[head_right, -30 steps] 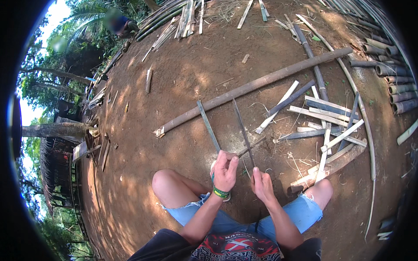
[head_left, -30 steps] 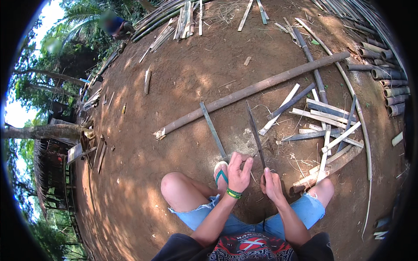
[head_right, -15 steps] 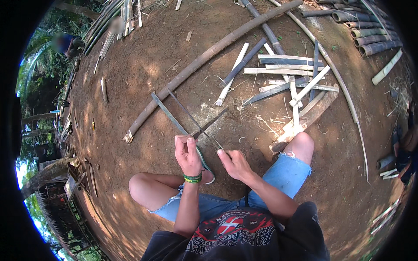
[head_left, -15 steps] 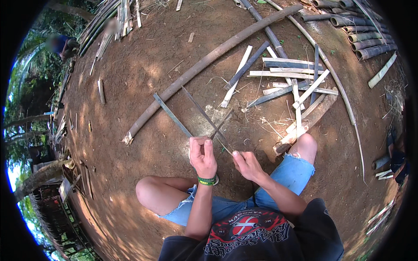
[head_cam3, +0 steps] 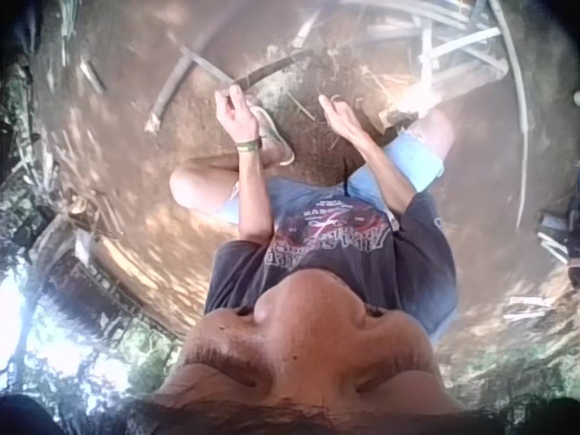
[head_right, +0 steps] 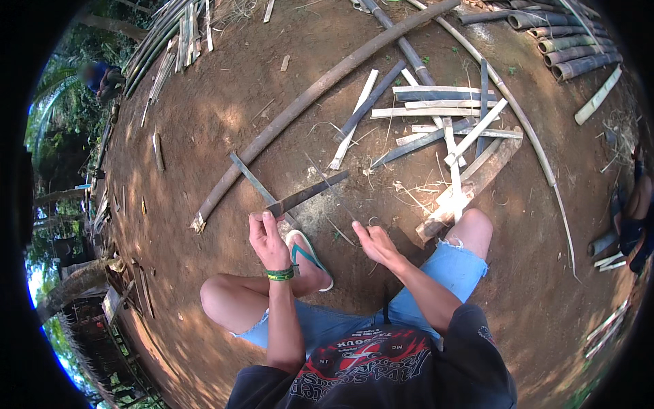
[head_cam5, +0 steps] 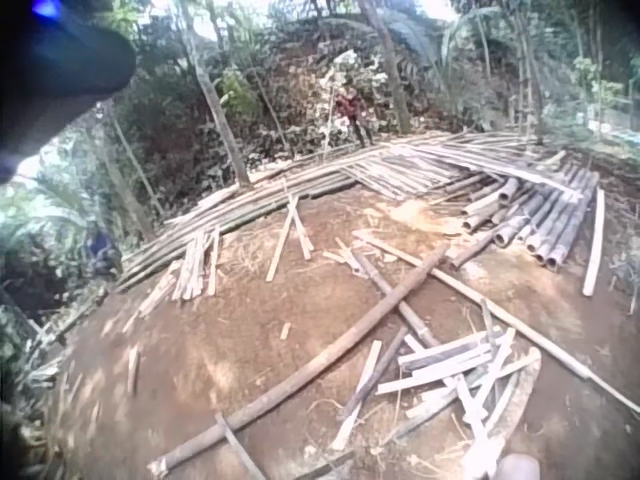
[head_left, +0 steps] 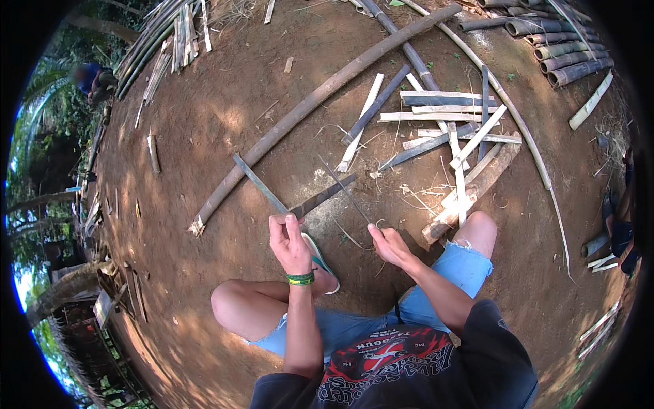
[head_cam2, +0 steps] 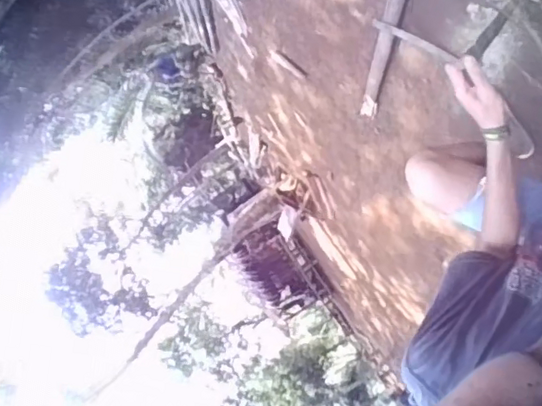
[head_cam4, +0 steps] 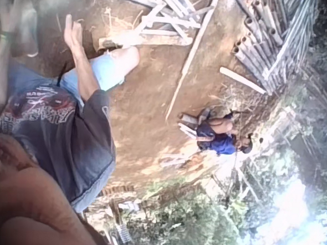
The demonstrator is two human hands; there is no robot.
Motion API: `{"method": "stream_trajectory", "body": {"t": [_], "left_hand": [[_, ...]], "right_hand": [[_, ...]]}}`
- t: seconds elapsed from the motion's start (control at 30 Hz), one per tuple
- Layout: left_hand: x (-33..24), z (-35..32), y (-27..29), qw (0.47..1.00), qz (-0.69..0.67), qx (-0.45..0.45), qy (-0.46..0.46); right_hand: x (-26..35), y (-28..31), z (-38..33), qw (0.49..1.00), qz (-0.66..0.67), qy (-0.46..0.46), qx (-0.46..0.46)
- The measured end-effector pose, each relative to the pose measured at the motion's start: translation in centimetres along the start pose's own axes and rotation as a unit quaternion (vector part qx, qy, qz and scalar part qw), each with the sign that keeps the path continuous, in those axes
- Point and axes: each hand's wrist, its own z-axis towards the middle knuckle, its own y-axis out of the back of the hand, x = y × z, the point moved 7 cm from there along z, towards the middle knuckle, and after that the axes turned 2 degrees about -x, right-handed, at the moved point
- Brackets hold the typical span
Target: The person sits on the ground and uses a machete to split long bamboo poles into thin strips. They hold the bamboo with one hand and strike it with the machete to separate the material, occasionally adjusting the position of the bamboo or the tool.
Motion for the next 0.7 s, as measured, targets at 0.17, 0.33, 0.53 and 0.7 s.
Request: {"method": "stream_trajectory", "body": {"t": [0.17, 0.33, 0.53, 0.7], "left_hand": [[-0.2, -0.5, -0.7, 0.999, 0.017, 0.022, -0.035], [-0.2, -0.6, -1.4, 0.998, 0.016, 0.040, -0.041], [-0.3, 0.4, -2.0, 0.997, 0.007, 0.039, -0.069], [-0.6, 0.3, -3.1, 0.999, -0.012, 0.013, -0.038]], "right_hand": [[1.0, 1.1, -2.4, 0.995, -0.053, 0.075, -0.032], [3.5, 3.8, -1.9, 0.984, -0.165, 0.048, -0.054], [-7.1, 5.3, 3.1, 0.981, -0.125, -0.104, -0.109], [-2.7, 3.1, 0.0, 0.993, -0.102, 0.015, -0.060]]}}
